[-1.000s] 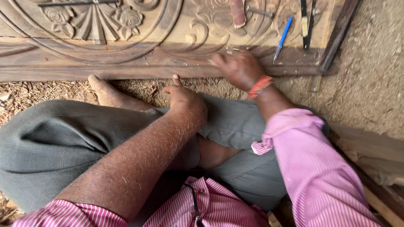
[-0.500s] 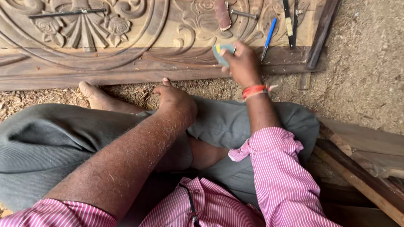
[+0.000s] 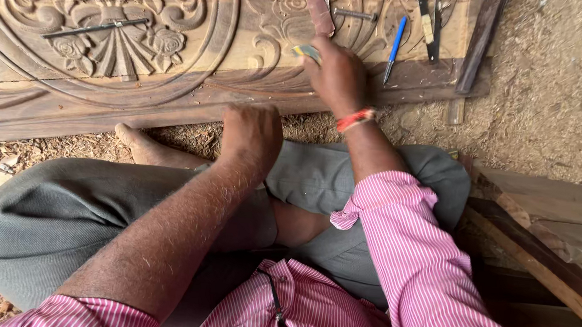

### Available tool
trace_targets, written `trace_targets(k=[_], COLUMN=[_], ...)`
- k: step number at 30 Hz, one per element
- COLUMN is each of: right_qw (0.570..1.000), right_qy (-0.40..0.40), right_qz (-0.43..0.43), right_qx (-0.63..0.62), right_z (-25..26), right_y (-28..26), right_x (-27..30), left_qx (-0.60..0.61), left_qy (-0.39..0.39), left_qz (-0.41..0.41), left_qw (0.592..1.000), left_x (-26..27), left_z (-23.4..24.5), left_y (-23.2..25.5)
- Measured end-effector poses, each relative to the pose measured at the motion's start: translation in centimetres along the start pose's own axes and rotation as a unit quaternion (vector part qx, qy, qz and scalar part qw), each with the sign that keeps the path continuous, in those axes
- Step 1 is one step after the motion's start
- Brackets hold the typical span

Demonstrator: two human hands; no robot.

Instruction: The person sits on the floor and carves a decorative floral pattern into a large wooden panel. They use a chisel and a mallet to shape the wood, then switch to a sanding block to smooth the surface. Finally, they use a blue pen to mark specific areas on the carving.

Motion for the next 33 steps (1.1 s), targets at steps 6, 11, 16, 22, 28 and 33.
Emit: trace_targets(k=[6, 11, 16, 22, 28, 33], right_qw=[0.991, 0.992, 0.944, 0.985, 0.998, 0.992], right_qy=[-0.09, 0.017, -0.043, 0.008, -0.019, -0.094], right_qz=[-0.049, -0.125, -0.311, -0.16, -0.054, 0.011], right_qx=[0.086, 0.003, -0.103, 0.072, -0.02, 0.077], right_z=[-2.9, -1.0, -3.3, -4.2, -3.3, -3.3], right_y=[-1.2, 1.6, 4.6, 1.2, -0.6, -1.1], right_x=[-0.1, -1.4, -0.7, -1.2, -2.6, -2.8], left_qx=[-0.016, -0.11, -0.13, -0.103, -0.047, -0.049], left_qy=[0.104, 0.045, 0.095, 0.056, 0.056, -0.023], left_qz=[0.044, 0.04, 0.053, 0.031, 0.032, 0.002], left_qw=[0.993, 0.992, 0.986, 0.993, 0.997, 0.999], left_x=[-0.6, -0.3, 0.1, -0.3, -0.7, -0.2], left_z=[1.1, 1.3, 2.5, 0.9, 0.3, 0.1], left_y=[-1.8, -2.5, -2.7, -2.2, -1.9, -1.4])
Point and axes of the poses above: each hand's wrist, its own x-axis away from the middle knuckle, its own z-axis out of the back of the hand, y = z × x, the point moved 8 cm from there along -x, towards the middle knuckle, and after that the axes turned 11 degrees about y, right-handed, at the moved point
